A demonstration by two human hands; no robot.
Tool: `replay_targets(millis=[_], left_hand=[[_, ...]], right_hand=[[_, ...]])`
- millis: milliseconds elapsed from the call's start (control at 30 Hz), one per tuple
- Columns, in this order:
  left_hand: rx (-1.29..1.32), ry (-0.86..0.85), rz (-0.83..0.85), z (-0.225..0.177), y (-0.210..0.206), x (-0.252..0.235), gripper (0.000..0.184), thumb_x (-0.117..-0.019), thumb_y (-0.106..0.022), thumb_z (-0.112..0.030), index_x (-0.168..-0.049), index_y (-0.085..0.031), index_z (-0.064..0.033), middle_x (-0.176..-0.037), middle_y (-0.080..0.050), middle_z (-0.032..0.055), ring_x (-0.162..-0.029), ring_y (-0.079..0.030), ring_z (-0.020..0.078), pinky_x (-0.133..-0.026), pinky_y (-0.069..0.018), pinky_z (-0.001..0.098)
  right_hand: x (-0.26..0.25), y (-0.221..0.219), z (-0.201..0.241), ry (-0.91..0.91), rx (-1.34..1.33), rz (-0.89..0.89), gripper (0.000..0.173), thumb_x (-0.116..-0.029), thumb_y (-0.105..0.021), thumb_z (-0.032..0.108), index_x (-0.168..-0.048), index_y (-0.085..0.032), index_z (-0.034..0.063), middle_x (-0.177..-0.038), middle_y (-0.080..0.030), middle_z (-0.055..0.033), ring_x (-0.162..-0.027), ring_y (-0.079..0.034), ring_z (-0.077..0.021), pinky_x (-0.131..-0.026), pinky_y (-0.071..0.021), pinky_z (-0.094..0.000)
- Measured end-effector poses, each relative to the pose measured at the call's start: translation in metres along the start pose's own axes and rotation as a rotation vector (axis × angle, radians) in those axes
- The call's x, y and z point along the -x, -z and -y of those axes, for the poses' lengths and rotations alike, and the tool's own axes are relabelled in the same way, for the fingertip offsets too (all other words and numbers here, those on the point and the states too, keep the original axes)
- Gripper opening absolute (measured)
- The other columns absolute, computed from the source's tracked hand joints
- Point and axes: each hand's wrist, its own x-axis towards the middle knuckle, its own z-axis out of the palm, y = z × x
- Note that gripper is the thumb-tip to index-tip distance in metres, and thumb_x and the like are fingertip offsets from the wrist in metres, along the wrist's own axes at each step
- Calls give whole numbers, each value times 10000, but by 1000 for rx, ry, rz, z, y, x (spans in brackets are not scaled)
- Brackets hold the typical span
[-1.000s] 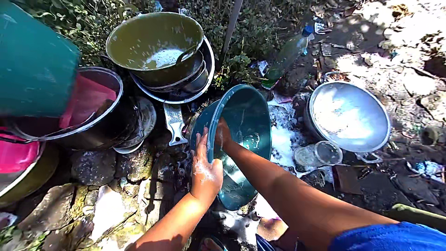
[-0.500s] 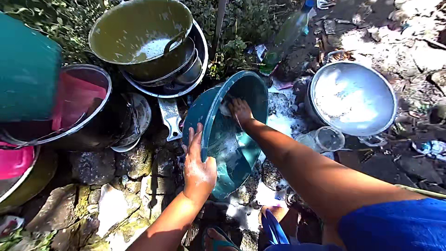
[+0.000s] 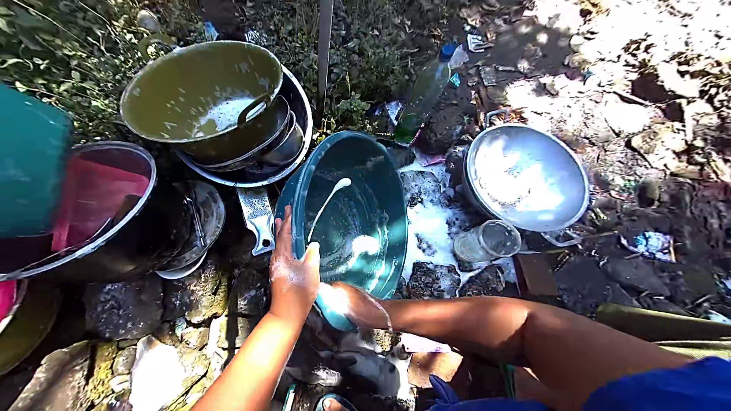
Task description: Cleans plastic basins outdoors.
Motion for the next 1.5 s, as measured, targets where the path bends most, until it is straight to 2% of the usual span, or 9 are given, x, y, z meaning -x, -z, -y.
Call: replay_targets(millis=[133, 367, 567, 800, 1033, 1133, 1367, 1433, 1500], left_hand=[[-158, 53, 53, 4, 12, -3, 715, -836, -556, 15, -1535, -444, -83, -1467, -555, 153, -1334, -548, 202, -1101, -445, 413], [-320, -117, 86, -8, 6, -6, 667, -811, -545, 42, -1474, -518, -27, -1427, -596, 174, -1335, -563, 238, -1100, -453, 436], [-123, -155, -66, 8, -2, -4, 630, -822, -533, 16, -1452, -531, -4, -1450, -582, 143, -1363, -528, 153, -1126, -433, 320], [153, 97, -109, -2, -6, -6, 522, -983, -631, -128, -1479, -488, -53, -1347, -633, 91, -1196, -619, 80, -1033, -512, 270], [165, 421, -316, -31, 27, -15, 739, -877, -628, 73, -1544, -432, -181, -1500, -507, 146, -1324, -538, 270, -1032, -495, 501], [22, 532, -258, -48, 36, -5, 640, -869, -653, 18, -1473, -513, -143, -1350, -607, 160, -1179, -616, 279, -938, -528, 509], [135, -81, -34, -72, 47, 15, 607, -1102, -203, -404, -1410, -553, -15, -1581, -438, 130, -1458, -407, 166, -1184, -347, 349], [-62, -259, 19, -82, 40, 20, 828, -1013, -299, -703, -1258, -648, 6, -1377, -633, 118, -1330, -553, 147, -1124, -445, 345], [-311, -180, -8, -111, 23, 21, 590, -992, -496, -552, -1113, -695, -10, -1033, -710, 79, -1005, -662, 126, -917, -530, 385]], right_hand=[[3, 149, -116, -58, 807, 229, 384, -950, -590, 11, -1329, -652, 18, -1449, -578, -195, -1411, -479, -379, -1176, -360, -555], [-124, 259, -51, 605, 1389, 75, 551, -996, -441, -93, -1534, -452, 23, -1646, -371, -121, -1545, -304, -293, -1270, -203, -425], [-40, 82, -125, -338, 762, -31, 664, -995, -564, 476, -1526, -475, 86, -1627, -367, -198, -1531, -256, -432, -1226, -180, -666], [-79, -14, 82, 55, -706, -332, 456, -1050, -426, 100, -1459, -434, -101, -1396, -566, -201, -1272, -551, -107, -1097, -445, -258], [41, 126, 11, 205, 566, 455, 599, -930, -695, 472, -1297, -630, 2, -1235, -662, -216, -1153, -646, -380, -974, -518, -582], [53, 204, 25, 195, 907, 600, 516, -826, -833, 323, -1204, -665, 14, -1181, -670, -233, -1096, -652, -447, -912, -515, -633], [29, 282, 139, 775, 792, -183, 439, -874, -668, 462, -896, -751, 32, -876, -733, -144, -822, -716, -316, -724, -574, -504], [11, 303, 135, 811, 781, -396, 458, -891, -643, 484, -895, -753, 39, -894, -738, -141, -831, -712, -297, -739, -565, -488], [-3, 320, 126, 694, 759, -592, 457, -875, -702, 457, -966, -731, 10, -986, -720, -195, -924, -705, -354, -800, -563, -533]])
